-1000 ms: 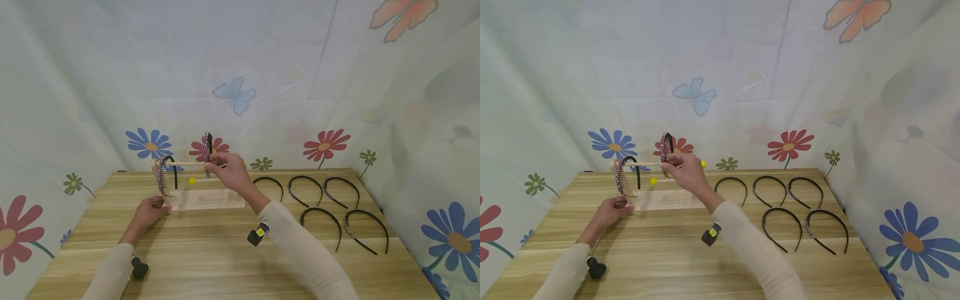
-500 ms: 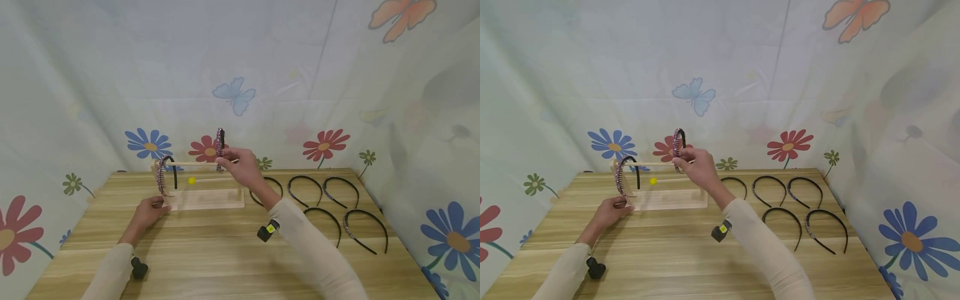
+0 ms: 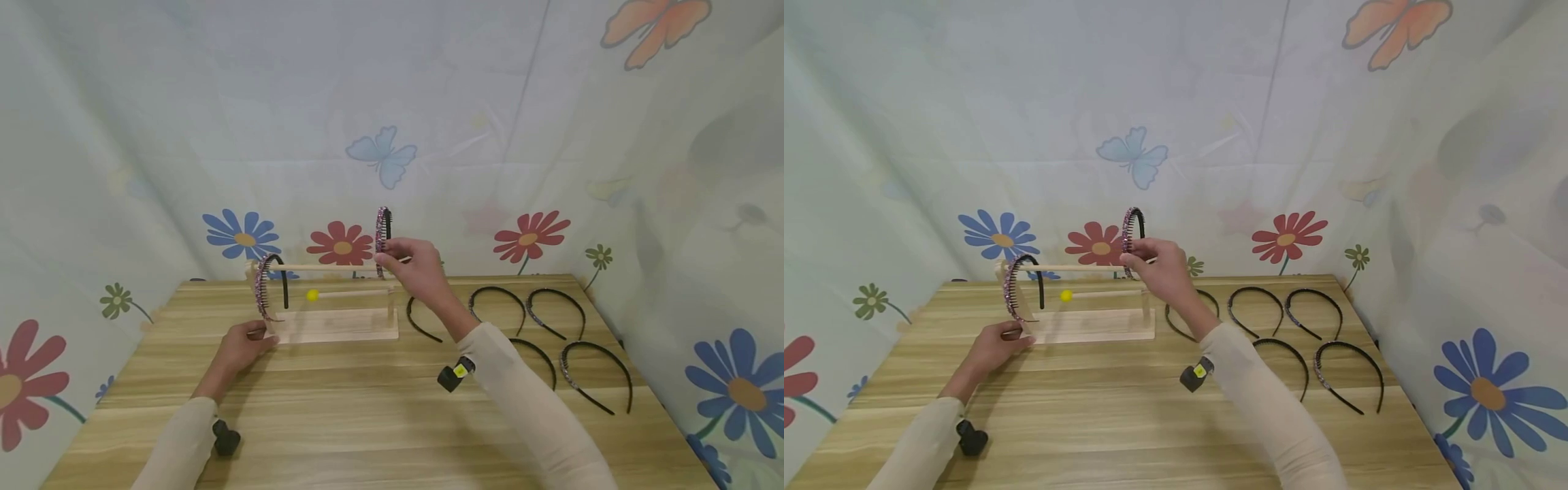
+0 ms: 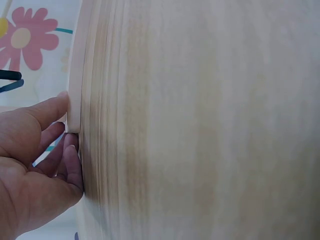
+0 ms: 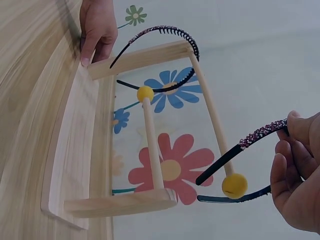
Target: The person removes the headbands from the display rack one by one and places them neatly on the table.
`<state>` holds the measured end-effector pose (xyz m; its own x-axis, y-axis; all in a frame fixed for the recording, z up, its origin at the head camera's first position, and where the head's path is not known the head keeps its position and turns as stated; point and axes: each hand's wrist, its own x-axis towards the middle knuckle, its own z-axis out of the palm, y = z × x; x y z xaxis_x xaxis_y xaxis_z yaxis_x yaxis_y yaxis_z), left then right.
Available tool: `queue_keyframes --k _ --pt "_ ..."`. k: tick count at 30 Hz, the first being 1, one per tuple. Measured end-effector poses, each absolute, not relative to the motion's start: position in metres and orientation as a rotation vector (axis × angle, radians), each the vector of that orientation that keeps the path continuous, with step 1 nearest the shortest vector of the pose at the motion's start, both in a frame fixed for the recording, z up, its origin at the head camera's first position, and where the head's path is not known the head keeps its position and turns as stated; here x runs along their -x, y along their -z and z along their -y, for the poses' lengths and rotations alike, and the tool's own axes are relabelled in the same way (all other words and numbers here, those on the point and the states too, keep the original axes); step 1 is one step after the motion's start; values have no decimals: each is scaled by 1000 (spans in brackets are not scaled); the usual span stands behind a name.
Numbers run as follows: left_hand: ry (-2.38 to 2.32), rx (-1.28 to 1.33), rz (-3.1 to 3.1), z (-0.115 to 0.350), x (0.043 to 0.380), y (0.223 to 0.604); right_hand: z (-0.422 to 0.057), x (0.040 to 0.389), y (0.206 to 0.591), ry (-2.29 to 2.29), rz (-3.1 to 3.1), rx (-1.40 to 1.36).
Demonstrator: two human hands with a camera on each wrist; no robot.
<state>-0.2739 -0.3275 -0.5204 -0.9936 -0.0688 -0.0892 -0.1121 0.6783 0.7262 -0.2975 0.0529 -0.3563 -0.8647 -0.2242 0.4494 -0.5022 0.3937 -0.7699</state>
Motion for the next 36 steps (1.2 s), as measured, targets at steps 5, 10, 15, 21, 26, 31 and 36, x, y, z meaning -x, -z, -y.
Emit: queue_keyframes --k 5,10,15,21,26,31,36 --pt "-1238 146 -2827 328 274 521 -60 297 357 -1458 2399 -617" --pt "-1241 141 -2828 328 274 522 -64 297 360 -1480 2403 -600" --pt "-1240 142 -2831 328 274 521 -72 295 364 -1512 2398 -585" --pt "-1226 139 -2840 327 273 520 -81 290 368 -1507 2417 -545" --pt "-1224 143 -2838 327 273 519 -88 288 371 -1527 2425 -512" --pt "-1226 132 -2848 328 274 521 -96 284 374 -1559 2448 -475" --pt "-1230 121 -2852 329 275 523 -104 279 380 -1573 2465 -450"
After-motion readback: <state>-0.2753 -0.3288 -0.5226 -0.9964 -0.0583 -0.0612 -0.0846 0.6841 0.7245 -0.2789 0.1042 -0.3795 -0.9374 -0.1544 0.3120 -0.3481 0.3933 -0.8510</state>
